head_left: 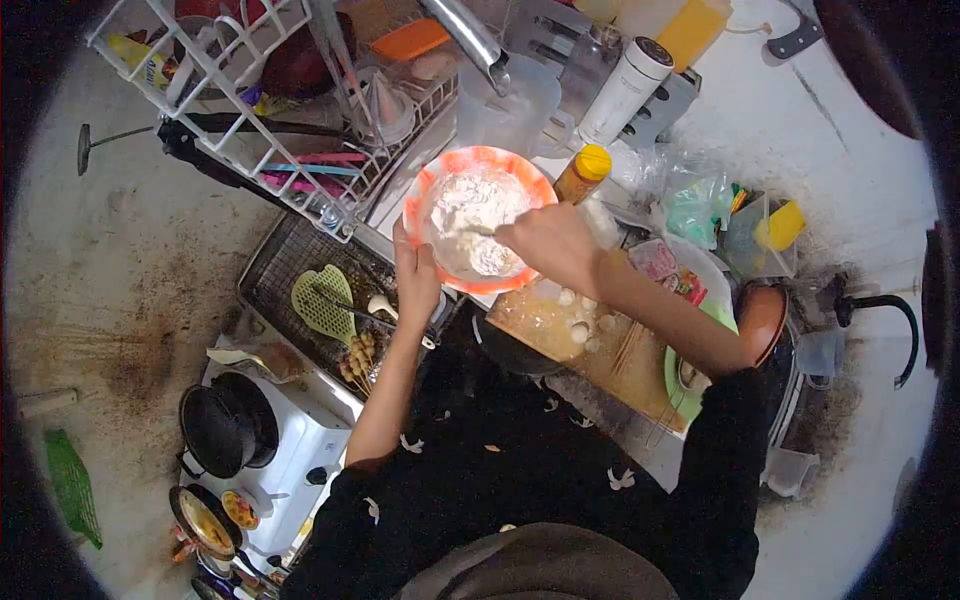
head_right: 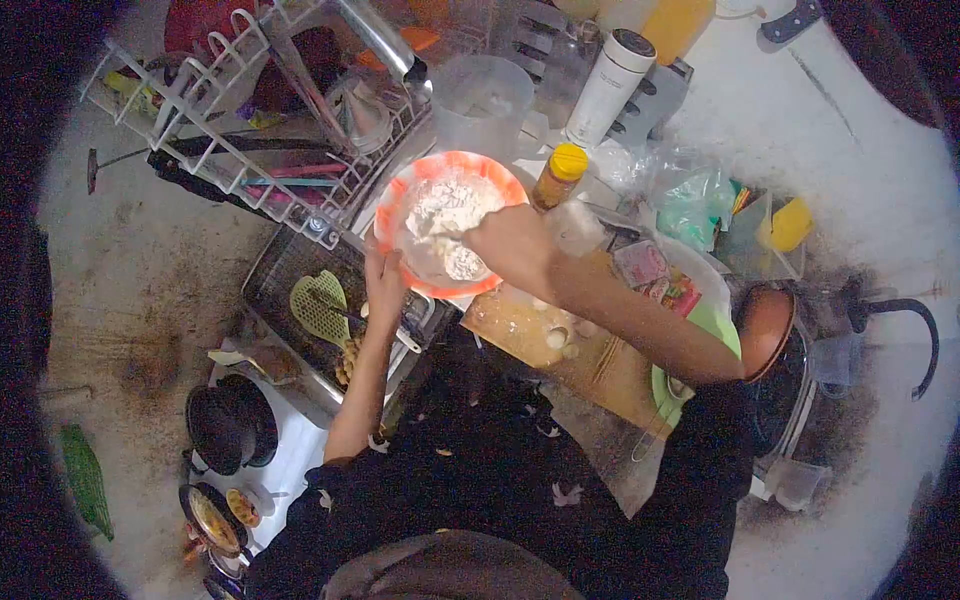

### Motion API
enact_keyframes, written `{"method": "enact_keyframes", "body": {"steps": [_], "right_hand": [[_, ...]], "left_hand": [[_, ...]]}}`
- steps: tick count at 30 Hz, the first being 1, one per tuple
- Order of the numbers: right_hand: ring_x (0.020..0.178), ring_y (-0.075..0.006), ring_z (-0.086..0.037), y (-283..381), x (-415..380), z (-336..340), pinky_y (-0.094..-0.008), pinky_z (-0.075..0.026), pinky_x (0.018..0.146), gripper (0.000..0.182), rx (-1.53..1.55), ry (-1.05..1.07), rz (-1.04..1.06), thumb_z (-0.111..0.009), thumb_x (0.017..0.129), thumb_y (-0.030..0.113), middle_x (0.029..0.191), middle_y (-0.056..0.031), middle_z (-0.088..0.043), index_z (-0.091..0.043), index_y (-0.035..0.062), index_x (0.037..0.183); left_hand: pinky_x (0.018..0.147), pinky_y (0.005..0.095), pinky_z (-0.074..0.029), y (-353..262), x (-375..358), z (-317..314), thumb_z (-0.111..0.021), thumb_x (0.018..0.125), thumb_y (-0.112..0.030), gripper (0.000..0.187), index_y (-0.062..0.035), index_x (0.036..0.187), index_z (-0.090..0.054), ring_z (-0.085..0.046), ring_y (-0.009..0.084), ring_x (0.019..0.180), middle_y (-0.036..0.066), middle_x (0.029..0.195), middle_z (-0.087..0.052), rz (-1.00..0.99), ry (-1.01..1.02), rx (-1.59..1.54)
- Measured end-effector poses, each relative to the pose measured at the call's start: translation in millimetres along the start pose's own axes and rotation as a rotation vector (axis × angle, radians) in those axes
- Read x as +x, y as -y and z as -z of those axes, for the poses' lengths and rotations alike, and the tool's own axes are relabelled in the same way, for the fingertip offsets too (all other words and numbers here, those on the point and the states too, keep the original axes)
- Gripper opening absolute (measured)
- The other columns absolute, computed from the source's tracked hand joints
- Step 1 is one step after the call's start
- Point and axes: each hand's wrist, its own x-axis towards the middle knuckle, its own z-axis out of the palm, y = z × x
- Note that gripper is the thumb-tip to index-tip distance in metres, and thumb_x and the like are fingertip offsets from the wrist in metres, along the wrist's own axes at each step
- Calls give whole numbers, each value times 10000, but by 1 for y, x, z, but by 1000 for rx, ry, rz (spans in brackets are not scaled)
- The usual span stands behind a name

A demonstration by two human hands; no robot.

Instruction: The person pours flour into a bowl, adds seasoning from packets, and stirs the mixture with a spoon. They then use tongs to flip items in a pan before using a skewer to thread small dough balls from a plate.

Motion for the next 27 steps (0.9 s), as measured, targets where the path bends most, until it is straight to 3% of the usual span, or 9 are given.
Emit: {"method": "enact_keyframes", "body": {"steps": [6, 9, 11, 14, 19, 22, 24, 25, 27], "right_hand": [[572, -202, -598, -28, -6, 0, -334, -462, 477, 151, -210, 194, -56, -498, 762, 164, 656, -56, -595, -605, 146, 865], [551, -192, -588, -21, 10, -13, -330, -458, 470, 157, -247, 149, -160, -478, 791, 175, 649, -65, -589, -606, 143, 875], [540, -192, -582, -5, 12, -20, -319, -444, 446, 138, -144, -94, -90, -489, 784, 173, 609, -68, -578, -618, 138, 821], [539, -198, -583, 3, -5, -13, -311, -436, 427, 112, 10, -86, 61, -524, 746, 174, 587, -62, -573, -621, 134, 784], [538, -210, -584, -19, -5, 9, -313, -446, 437, 118, -246, 239, -70, -532, 719, 147, 595, -64, -577, -621, 131, 796], [587, -190, -605, -20, 7, -1, -333, -455, 475, 95, -225, -6, -192, -541, 715, 148, 620, -69, -602, -625, 108, 733], [557, -196, -595, -5, 14, -11, -339, -452, 466, 94, -120, -213, -45, -542, 704, 139, 590, -62, -592, -623, 99, 730], [585, -214, -596, 1, 16, -16, -345, -459, 464, 153, -75, -106, -50, -507, 725, 105, 626, -55, -577, -615, 125, 831], [586, -215, -596, 6, 2, -16, -345, -460, 466, 157, -24, -89, 9, -502, 729, 109, 632, -50, -577, -613, 127, 840]], "left_hand": [[978, 315, -239, 4, -1, 4, -300, 751, 42, 506, 50, 1254, -244, -333, 271, 1171, 201, 1227, -351, 0, -30, 130], [977, 316, -238, -9, 1, 7, -302, 744, 49, 506, 52, 1246, -244, -335, 275, 1167, 204, 1220, -352, 3, 30, 187], [976, 315, -237, -11, 2, 8, -303, 741, 53, 506, 52, 1243, -242, -335, 277, 1166, 206, 1217, -351, -19, 77, 149], [974, 313, -239, -5, 3, 7, -299, 733, 63, 509, 49, 1238, -240, -337, 276, 1163, 204, 1212, -347, -111, 38, 140], [988, 322, -241, 2, 3, 10, -331, 767, 38, 532, 33, 1286, -216, -329, 258, 1187, 186, 1277, -325, -63, 41, 144], [976, 318, -237, -6, 6, 12, -301, 734, 62, 509, 52, 1239, -239, -335, 281, 1164, 203, 1215, -343, -66, 125, 145], [976, 317, -238, -1, 7, 13, -300, 731, 61, 510, 52, 1238, -242, -335, 281, 1165, 203, 1211, -347, -65, 107, 154], [976, 317, -238, 2, 6, 14, -299, 729, 60, 510, 52, 1236, -245, -336, 281, 1165, 204, 1208, -351, -58, 85, 165], [976, 317, -237, 4, 5, 12, -300, 727, 58, 511, 51, 1235, -249, -335, 280, 1166, 203, 1208, -354, -62, 65, 118]]}}
